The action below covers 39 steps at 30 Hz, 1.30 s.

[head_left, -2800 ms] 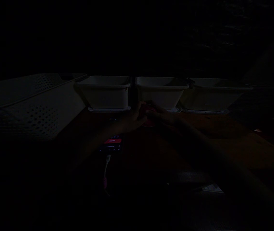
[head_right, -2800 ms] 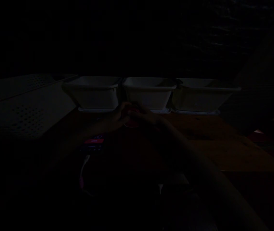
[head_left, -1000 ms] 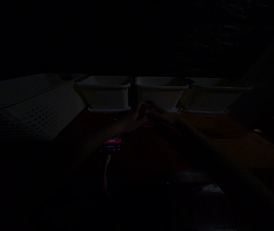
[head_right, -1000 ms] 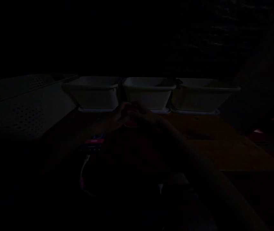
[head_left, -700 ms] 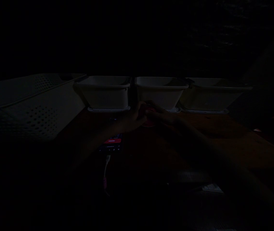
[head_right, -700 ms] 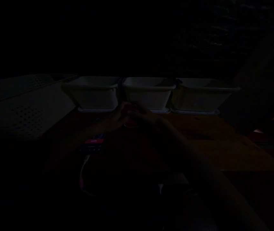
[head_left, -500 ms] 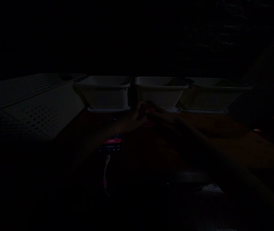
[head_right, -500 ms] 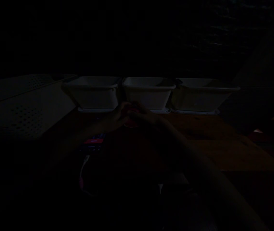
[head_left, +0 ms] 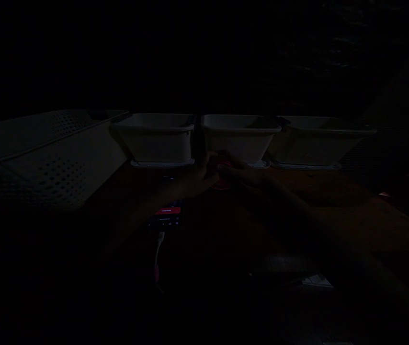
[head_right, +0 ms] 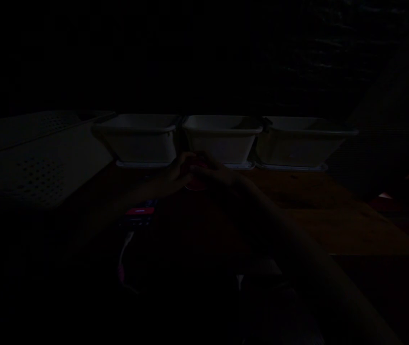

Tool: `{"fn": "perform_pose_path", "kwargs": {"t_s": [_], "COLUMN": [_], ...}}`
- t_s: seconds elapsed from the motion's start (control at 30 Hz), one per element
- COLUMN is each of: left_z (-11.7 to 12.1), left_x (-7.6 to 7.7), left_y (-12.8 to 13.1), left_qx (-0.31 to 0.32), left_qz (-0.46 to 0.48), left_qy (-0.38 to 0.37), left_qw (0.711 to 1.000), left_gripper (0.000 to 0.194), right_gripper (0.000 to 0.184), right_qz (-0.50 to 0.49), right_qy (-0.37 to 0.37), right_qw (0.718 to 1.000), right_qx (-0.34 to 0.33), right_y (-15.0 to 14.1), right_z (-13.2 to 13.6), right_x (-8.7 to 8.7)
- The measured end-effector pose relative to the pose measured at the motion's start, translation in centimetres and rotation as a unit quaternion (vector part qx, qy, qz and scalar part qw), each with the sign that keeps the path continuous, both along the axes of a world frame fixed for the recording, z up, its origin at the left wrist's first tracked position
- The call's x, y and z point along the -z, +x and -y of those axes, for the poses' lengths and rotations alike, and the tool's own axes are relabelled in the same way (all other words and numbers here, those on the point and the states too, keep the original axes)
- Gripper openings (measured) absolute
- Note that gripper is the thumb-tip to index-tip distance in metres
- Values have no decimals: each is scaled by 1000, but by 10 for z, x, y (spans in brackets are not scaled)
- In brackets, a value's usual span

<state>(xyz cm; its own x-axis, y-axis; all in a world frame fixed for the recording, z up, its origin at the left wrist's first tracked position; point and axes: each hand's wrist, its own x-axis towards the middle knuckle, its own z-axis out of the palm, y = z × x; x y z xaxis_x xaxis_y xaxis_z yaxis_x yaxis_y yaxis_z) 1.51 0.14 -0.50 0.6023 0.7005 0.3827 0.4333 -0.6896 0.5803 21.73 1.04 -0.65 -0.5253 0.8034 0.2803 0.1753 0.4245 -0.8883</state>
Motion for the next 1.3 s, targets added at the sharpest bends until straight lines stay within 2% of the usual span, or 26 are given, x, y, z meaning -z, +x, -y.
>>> {"fn": "perform_pose_path", "kwargs": {"t_s": [0.13, 0.7, 1.3], "left_z": [1, 0, 3], "left_x": [-1, 0, -3], "left_y": [0, 0, 0], "left_qx": [-1, 5, 5], "left_qz": [-11, -3, -6], "left_qy": [0, 20, 1], "left_qw": [1000, 1000, 1000], "left_gripper": [54, 51, 52], "right_gripper": [63, 56, 56], "right_qz": [-9, 2, -7], "right_qy": [-2, 0, -3], "right_qw": [1000, 1000, 1000], "right_qx": [-2, -11, -9], "right_y": [-1, 0, -1], "right_z": [1, 2, 2], "right_x": [0, -3, -1]}}
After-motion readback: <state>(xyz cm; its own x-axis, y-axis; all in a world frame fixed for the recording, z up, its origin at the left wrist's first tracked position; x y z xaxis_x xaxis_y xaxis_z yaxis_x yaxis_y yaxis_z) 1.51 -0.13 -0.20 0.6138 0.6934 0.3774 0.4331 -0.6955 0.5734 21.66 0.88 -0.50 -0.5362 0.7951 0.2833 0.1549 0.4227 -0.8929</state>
